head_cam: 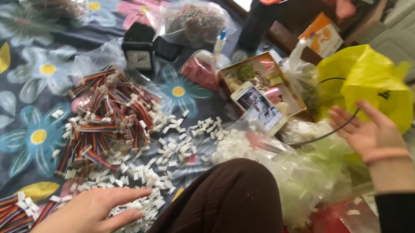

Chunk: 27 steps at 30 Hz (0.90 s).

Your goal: Assembling electronic wire harnesses by inserting ribbon cables into plastic connectors

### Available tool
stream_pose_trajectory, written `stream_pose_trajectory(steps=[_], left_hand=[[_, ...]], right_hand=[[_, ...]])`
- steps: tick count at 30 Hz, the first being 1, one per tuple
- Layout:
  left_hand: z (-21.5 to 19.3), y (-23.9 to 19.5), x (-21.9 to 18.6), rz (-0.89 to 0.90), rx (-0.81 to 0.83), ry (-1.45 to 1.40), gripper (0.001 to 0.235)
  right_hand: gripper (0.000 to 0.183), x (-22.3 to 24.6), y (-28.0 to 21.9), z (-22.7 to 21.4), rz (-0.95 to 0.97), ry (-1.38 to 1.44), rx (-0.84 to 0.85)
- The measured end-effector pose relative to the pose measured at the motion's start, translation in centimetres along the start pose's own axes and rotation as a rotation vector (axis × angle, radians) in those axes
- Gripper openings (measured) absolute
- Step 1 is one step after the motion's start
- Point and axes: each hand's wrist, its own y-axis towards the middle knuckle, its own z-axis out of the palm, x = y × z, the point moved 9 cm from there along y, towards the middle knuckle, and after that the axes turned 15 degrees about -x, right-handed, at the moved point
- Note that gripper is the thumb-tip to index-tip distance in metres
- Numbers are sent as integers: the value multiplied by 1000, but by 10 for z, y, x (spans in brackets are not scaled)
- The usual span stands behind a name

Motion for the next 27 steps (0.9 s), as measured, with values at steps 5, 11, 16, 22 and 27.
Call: stream_pose_trajectory(steps=[5,11,16,22,27], left_hand=[[7,-2,1,61,8,-20,48],[-9,12,-60,73,-7,-169,42],[3,65,-158,186,-224,-687,38],[66,113,-195,-275,-128,-1328,36],[66,109,-213,-48,-245,-437,45]], right_hand=[[15,21,-43,38,-180,-59,-60],[54,6,-149,38,-641,-419,113],[48,-57,-165,-1,-483,-531,463],[35,-91,-175,-10,-475,-941,798],[45,-104,-220,22,-307,-739,1219]])
